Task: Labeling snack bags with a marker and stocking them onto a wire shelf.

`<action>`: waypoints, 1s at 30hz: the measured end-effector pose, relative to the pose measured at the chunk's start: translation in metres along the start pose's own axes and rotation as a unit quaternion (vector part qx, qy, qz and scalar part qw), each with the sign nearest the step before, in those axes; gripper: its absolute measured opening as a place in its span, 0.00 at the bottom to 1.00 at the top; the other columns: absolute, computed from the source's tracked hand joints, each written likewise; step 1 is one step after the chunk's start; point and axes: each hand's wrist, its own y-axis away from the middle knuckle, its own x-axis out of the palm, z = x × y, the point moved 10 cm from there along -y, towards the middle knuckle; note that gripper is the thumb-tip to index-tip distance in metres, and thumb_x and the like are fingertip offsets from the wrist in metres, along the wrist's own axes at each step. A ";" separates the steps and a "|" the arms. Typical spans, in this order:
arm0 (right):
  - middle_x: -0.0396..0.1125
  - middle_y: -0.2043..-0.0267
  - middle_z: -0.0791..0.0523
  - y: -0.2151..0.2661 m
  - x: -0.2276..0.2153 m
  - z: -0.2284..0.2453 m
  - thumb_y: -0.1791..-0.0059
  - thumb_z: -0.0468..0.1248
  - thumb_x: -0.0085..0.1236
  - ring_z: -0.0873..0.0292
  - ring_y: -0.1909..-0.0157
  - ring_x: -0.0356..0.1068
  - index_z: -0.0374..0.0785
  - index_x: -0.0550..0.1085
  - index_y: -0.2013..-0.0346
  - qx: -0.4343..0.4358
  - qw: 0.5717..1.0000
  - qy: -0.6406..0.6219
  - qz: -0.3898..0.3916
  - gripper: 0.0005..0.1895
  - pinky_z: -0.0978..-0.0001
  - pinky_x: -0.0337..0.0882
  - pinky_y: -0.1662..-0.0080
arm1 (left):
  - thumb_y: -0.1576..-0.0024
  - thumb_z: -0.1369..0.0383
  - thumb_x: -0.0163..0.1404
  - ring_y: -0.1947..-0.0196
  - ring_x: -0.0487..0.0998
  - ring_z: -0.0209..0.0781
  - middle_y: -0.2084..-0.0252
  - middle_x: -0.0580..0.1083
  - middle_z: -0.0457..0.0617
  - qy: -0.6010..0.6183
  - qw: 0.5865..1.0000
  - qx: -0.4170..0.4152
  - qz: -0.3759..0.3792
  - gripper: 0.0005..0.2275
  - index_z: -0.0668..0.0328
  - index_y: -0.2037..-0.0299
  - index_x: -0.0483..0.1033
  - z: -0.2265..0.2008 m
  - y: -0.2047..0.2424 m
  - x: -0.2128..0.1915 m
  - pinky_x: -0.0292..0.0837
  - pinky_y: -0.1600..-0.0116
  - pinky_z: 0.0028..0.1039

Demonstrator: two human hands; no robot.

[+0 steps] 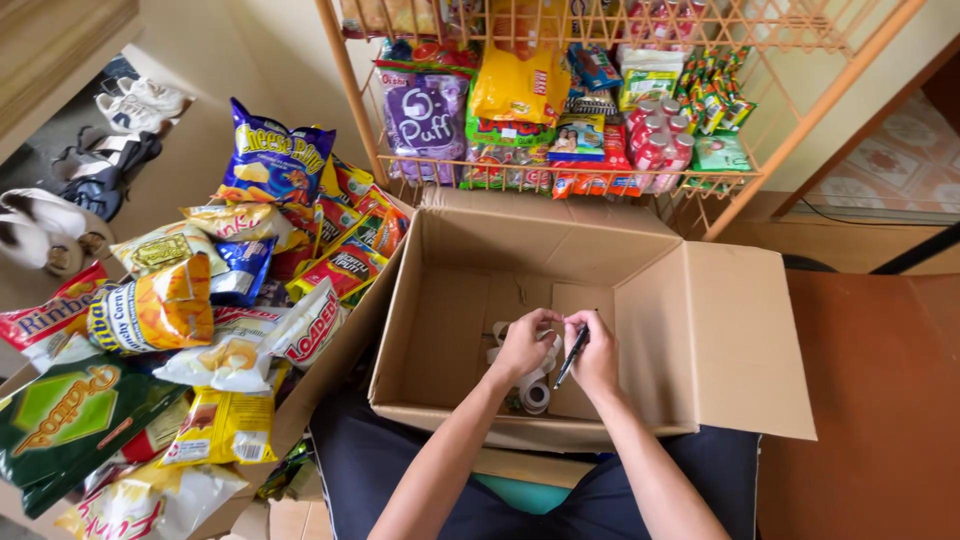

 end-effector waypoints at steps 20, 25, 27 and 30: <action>0.73 0.68 0.52 -0.023 0.039 0.001 0.48 0.35 0.59 0.55 0.66 0.75 0.37 0.72 0.59 0.000 0.998 0.013 0.056 0.07 0.64 0.72 0.62 | 0.42 0.75 0.53 0.61 0.84 0.44 0.51 0.80 0.59 -0.021 0.996 0.056 -0.071 0.35 0.48 0.26 0.46 -0.105 0.038 -0.176 0.80 0.51 0.34; 0.73 0.68 0.53 -0.043 0.071 0.050 0.48 0.36 0.60 0.57 0.66 0.74 0.36 0.72 0.59 -0.029 0.996 -0.019 0.083 0.07 0.65 0.72 0.62 | 0.42 0.76 0.54 0.63 0.84 0.43 0.52 0.81 0.56 -0.062 0.982 0.120 -0.132 0.36 0.51 0.26 0.47 -0.137 0.063 -0.258 0.79 0.51 0.33; 0.73 0.68 0.54 -0.046 0.093 0.064 0.47 0.36 0.60 0.61 0.67 0.74 0.36 0.72 0.59 -0.014 0.992 -0.059 0.107 0.08 0.68 0.72 0.63 | 0.42 0.77 0.54 0.61 0.84 0.39 0.52 0.82 0.54 -0.028 0.978 0.145 -0.145 0.36 0.52 0.26 0.46 -0.145 0.079 -0.287 0.78 0.48 0.31; 0.73 0.64 0.55 -0.052 0.129 0.094 0.47 0.37 0.59 0.64 0.66 0.74 0.36 0.71 0.57 0.032 0.975 -0.164 0.148 0.09 0.71 0.72 0.65 | 0.42 0.77 0.56 0.57 0.82 0.37 0.51 0.81 0.53 0.037 0.980 0.122 -0.154 0.36 0.51 0.26 0.47 -0.144 0.104 -0.321 0.78 0.49 0.30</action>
